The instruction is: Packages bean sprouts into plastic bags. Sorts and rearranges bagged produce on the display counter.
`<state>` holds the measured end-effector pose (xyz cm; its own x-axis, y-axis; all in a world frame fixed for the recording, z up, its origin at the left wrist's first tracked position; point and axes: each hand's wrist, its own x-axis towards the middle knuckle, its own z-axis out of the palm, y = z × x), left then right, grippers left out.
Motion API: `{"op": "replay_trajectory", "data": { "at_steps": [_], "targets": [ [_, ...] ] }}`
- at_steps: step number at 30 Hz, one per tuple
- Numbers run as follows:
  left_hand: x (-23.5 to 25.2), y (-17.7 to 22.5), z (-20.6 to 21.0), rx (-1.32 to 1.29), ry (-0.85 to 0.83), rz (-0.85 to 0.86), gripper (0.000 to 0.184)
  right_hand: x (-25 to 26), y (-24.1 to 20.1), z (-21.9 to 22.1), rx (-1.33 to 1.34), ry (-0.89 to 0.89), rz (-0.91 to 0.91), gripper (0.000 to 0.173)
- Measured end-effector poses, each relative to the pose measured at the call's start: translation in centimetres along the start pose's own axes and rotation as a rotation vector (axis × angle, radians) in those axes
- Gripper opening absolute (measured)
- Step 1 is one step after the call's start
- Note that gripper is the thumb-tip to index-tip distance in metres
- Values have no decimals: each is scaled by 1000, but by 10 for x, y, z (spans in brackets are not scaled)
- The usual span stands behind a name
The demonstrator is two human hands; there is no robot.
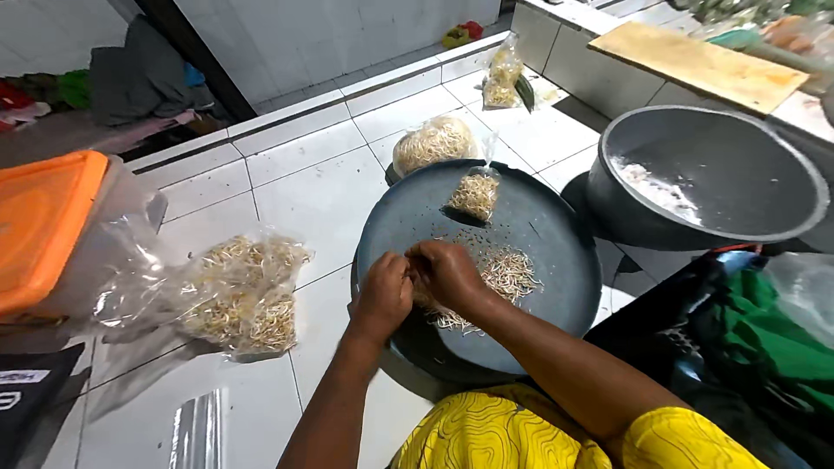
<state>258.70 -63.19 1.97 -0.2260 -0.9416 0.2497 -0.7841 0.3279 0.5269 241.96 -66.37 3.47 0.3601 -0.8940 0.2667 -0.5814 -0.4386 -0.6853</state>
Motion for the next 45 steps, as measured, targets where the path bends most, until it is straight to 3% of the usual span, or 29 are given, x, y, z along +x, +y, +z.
{"op": "replay_trajectory", "data": {
  "at_steps": [3,7,11,13,16,19,23,28,30,33,40,45],
  "targets": [
    [0,-8,-4,-169,-128,-122,13,-13,4,3,-42,-51,-132,27],
    [-2,-15,2,-233,-169,-119,16,-16,16,10,-91,-10,-186,37],
    [-6,-16,17,-271,24,-130,18,-14,20,17,-86,41,-119,32],
    [-7,-10,26,-365,158,-169,20,-12,22,23,-93,112,-131,21],
    [-2,2,35,-452,317,-263,27,-10,25,27,-77,148,-114,20],
    [1,12,39,-462,399,-323,33,-7,32,27,100,130,-69,27],
    [4,17,43,-374,496,-247,34,4,44,27,584,80,-3,23],
    [2,14,50,-221,499,-162,19,15,58,8,900,-231,88,21],
    [0,10,53,-130,499,-135,14,17,60,5,827,-260,86,24],
    [-4,10,49,-98,484,-110,17,13,58,12,655,-138,79,31],
    [-6,26,29,-23,285,-258,12,1,47,21,501,-82,33,25],
    [-1,29,27,-42,340,-255,6,-3,43,23,283,-60,-49,26]
  ]
}}
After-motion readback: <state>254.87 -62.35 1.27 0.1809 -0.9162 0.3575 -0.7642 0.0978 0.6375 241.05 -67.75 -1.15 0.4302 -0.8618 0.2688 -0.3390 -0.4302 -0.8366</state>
